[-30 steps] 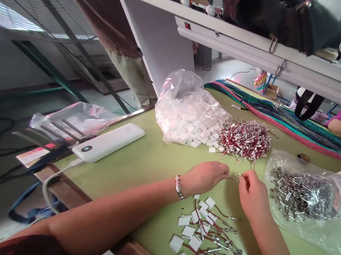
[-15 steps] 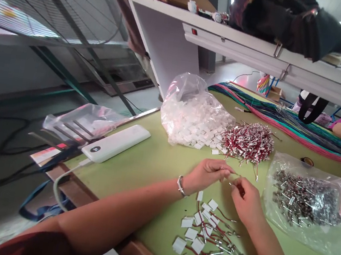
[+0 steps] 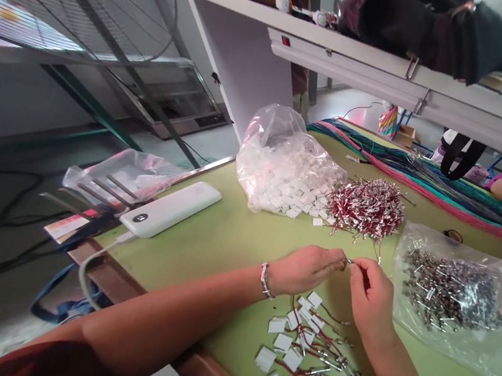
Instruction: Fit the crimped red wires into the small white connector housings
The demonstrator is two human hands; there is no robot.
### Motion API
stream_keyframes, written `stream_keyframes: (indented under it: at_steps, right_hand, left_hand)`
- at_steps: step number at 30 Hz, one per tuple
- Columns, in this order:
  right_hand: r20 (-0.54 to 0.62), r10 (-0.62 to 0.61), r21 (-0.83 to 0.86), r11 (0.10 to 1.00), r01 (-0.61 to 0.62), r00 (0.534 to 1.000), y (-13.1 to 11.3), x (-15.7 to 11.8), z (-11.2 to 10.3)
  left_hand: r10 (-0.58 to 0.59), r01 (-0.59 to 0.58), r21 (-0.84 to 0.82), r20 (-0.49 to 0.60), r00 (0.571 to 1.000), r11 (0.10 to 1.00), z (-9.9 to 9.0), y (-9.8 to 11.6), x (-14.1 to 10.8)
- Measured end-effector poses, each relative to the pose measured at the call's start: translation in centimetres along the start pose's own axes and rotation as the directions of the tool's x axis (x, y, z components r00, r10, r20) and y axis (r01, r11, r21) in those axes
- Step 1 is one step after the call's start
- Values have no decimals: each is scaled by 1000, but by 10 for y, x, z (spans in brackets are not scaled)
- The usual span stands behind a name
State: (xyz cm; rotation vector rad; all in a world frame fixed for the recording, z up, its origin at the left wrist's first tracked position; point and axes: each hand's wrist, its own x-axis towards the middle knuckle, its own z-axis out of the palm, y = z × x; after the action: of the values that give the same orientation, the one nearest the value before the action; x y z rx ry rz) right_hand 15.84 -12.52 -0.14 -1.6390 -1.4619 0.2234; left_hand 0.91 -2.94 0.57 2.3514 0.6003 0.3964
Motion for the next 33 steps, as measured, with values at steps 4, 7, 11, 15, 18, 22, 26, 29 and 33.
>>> stream_keyframes:
  at_steps: [4, 7, 11, 15, 18, 22, 26, 29, 33]
  right_hand:
    - [48, -50, -39, 998, 52, 998, -1, 2, -2]
    - [95, -74, -23, 997, 76, 993, -2, 3, -3]
    - [127, 49, 99, 993, -62, 991, -2, 3, -2]
    - [109, 117, 138, 982, -132, 987, -1, 4, -2]
    - [115, 107, 102, 988, -119, 988, 1, 3, -3]
    - [140, 149, 133, 977, -167, 979, 8, -1, 0]
    - [188, 131, 136, 978, -158, 973, 12, 1, 2]
    - [297, 121, 104, 982, -158, 947, 11, 5, -3]
    - [406, 148, 57, 981, -187, 902, 13, 6, -5]
  left_hand:
    - [-10, 8, 61, 25, 1000, 998, 2, -4, 1]
    - [-25, 23, 91, 20, 999, 996, 2, -6, 2]
    - [12, -15, 71, 40, 999, 997, -1, -6, 2]
    - [28, -30, 75, 29, 999, 997, -1, -7, 2]
    - [32, -35, 125, 24, 999, 991, 1, -7, 2]
    - [59, -64, 207, 29, 998, 976, 0, -8, 1]
    - [52, -68, 343, 55, 997, 937, -2, -10, 1]
    - [90, -134, 484, 114, 989, 864, -4, -11, 1]
    - [201, -284, 576, 206, 958, 766, -6, -12, 0]
